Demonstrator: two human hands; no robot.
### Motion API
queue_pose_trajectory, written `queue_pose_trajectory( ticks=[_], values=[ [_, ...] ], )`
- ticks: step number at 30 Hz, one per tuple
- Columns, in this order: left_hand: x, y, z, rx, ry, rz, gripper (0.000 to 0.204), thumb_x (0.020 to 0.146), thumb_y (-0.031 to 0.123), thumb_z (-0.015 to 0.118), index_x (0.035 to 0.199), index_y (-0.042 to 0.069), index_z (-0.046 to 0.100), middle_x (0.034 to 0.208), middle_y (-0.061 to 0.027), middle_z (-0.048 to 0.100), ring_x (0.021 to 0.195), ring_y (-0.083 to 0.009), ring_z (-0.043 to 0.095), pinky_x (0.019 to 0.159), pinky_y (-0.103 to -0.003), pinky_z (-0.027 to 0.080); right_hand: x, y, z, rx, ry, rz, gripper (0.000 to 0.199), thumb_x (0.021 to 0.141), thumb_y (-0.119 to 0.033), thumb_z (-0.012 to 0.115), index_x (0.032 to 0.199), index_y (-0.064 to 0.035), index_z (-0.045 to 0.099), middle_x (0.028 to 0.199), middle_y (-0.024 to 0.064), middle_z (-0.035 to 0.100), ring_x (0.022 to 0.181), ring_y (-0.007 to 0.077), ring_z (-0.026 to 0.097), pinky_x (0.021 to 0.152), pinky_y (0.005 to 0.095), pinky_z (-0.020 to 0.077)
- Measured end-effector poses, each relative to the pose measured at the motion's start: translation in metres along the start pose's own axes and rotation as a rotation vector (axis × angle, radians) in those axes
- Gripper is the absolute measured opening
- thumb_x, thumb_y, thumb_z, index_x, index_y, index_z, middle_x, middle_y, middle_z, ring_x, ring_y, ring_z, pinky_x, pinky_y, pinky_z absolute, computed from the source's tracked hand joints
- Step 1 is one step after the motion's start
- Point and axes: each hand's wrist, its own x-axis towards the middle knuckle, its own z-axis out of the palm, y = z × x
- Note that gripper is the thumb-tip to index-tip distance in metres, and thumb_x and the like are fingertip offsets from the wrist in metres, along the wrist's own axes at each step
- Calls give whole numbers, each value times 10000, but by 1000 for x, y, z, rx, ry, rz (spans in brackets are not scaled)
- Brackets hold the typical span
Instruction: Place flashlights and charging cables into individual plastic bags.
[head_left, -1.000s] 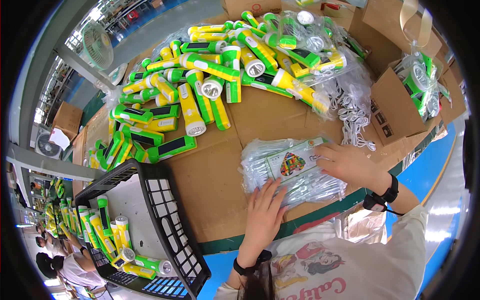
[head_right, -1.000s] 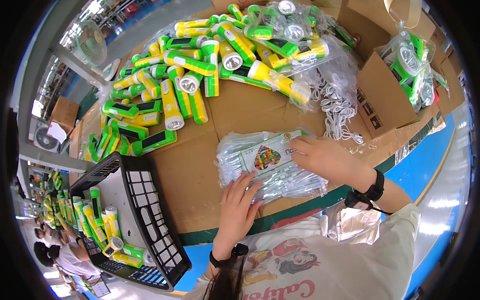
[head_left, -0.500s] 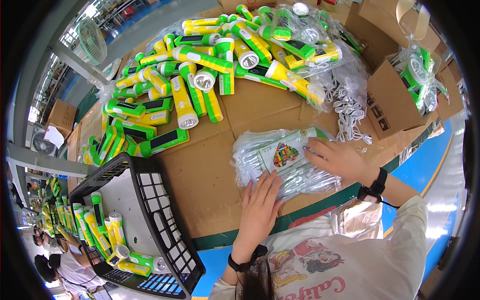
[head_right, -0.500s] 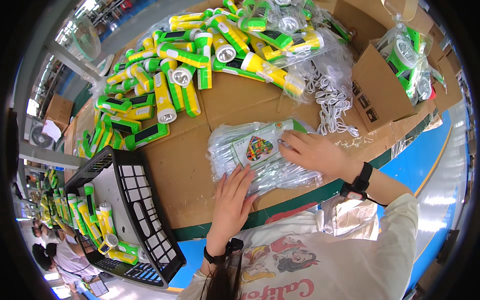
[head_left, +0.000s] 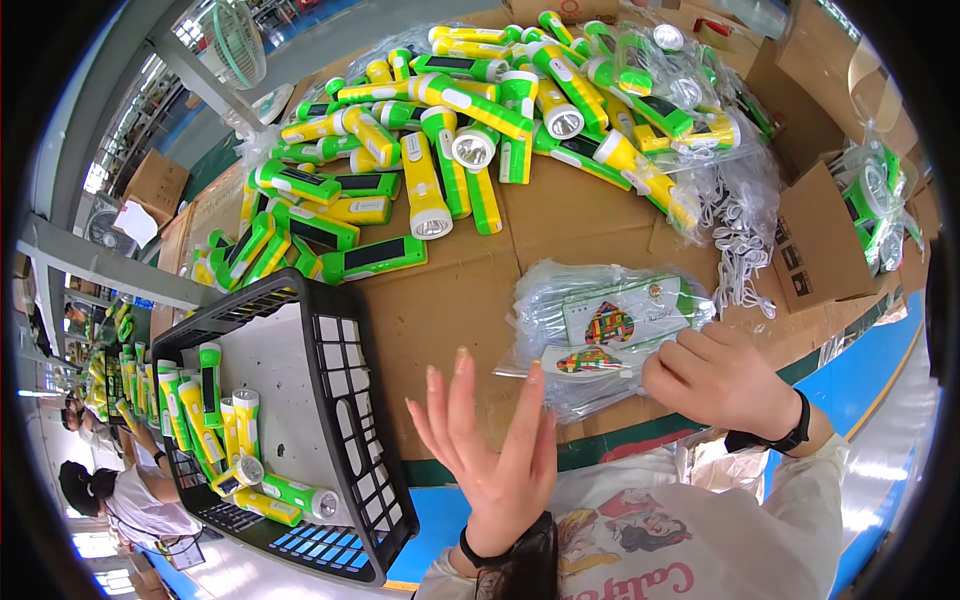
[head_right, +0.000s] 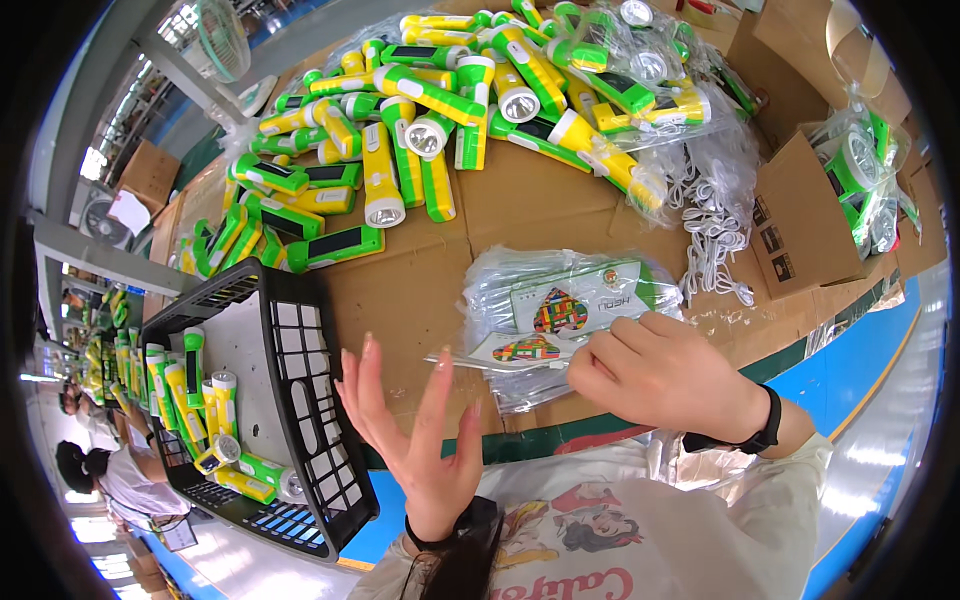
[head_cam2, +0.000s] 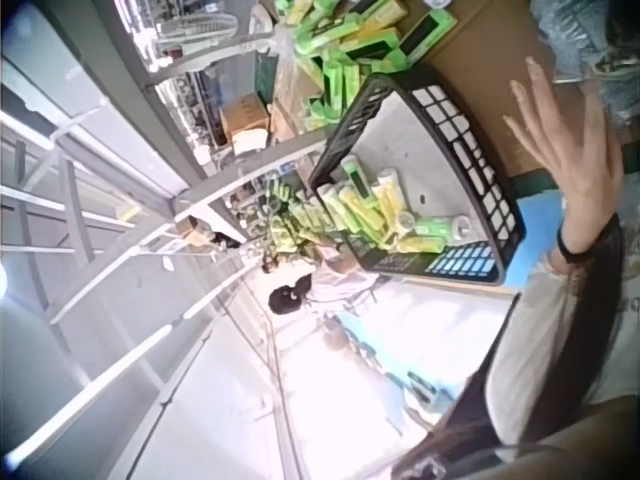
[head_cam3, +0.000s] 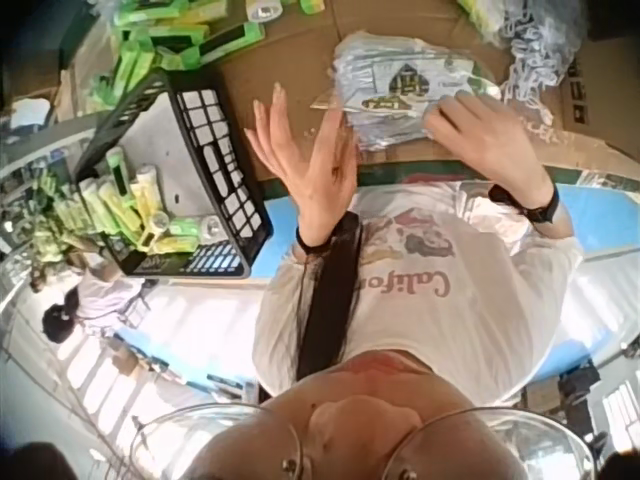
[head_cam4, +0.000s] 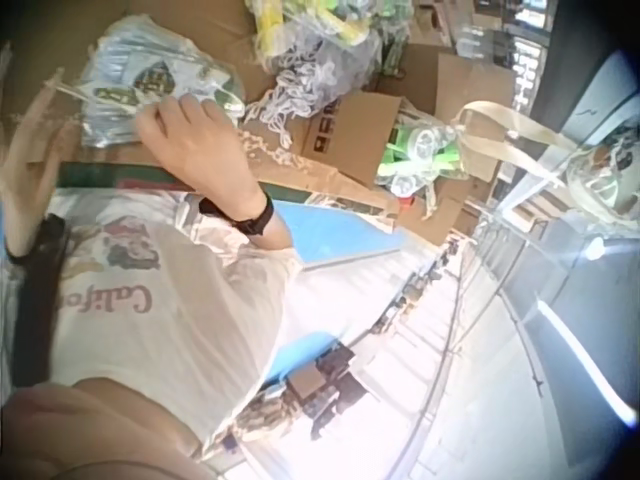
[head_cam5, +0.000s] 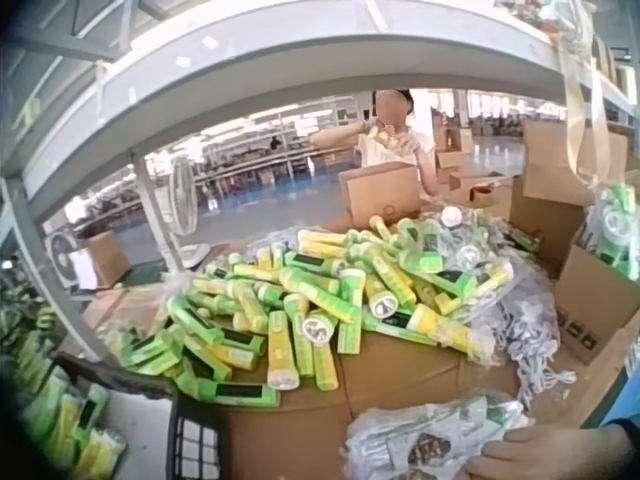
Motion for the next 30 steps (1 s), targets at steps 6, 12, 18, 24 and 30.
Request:
queue_pose_trajectory(
  ticks=[6, 12, 18, 24, 30],
  values=[
    [-10, -4, 24, -370, -245, 146, 173, 765, 78, 759, 922, 75, 685, 928, -22, 714, 841, -186, 690, 1091, -505, 328, 13, -21, 7, 254, 59, -123, 198, 721, -173, 666, 864, -108, 545, 732, -18, 443, 678, 124, 511, 580, 254, 406],
    [-10, -35, 2, -164, -139, 55, 91, 784, 88, 755, 842, 79, 686, 861, -9, 709, 826, -192, 682, 1028, -438, 353, 2, 19, -7, 352, 36, 8, 178, 709, -164, 702, 803, -88, 572, 739, 9, 510, 662, 173, 532, 538, 306, 415],
    [-14, -38, 13, -473, -313, 9, 56, 818, 59, 730, 866, 63, 702, 893, -33, 729, 854, -199, 678, 993, -432, 392, -11, 21, -3, 433, 32, 118, 207, 691, -136, 753, 809, -73, 594, 729, 40, 540, 652, 211, 553, 507, 340, 410],
    [-22, -38, 25, -739, -315, -197, 77, 790, -2, 714, 845, 52, 715, 877, -51, 745, 792, -193, 666, 867, -359, 419, 22, 1, 3, 407, 152, 73, 239, 739, -195, 753, 918, -86, 638, 1052, 48, 649, 967, 224, 632, 819, 387, 497],
    [-16, -39, 20, -676, -205, -214, 115, 744, -17, 752, 833, 41, 708, 819, -58, 728, 736, -200, 638, 803, -345, 423, 38, -20, 24, 501, 92, -98, 223, 773, -237, 739, 890, -90, 618, 1280, 64, 610, 1232, 222, 558, 1054, 458, 420]
  ],
)
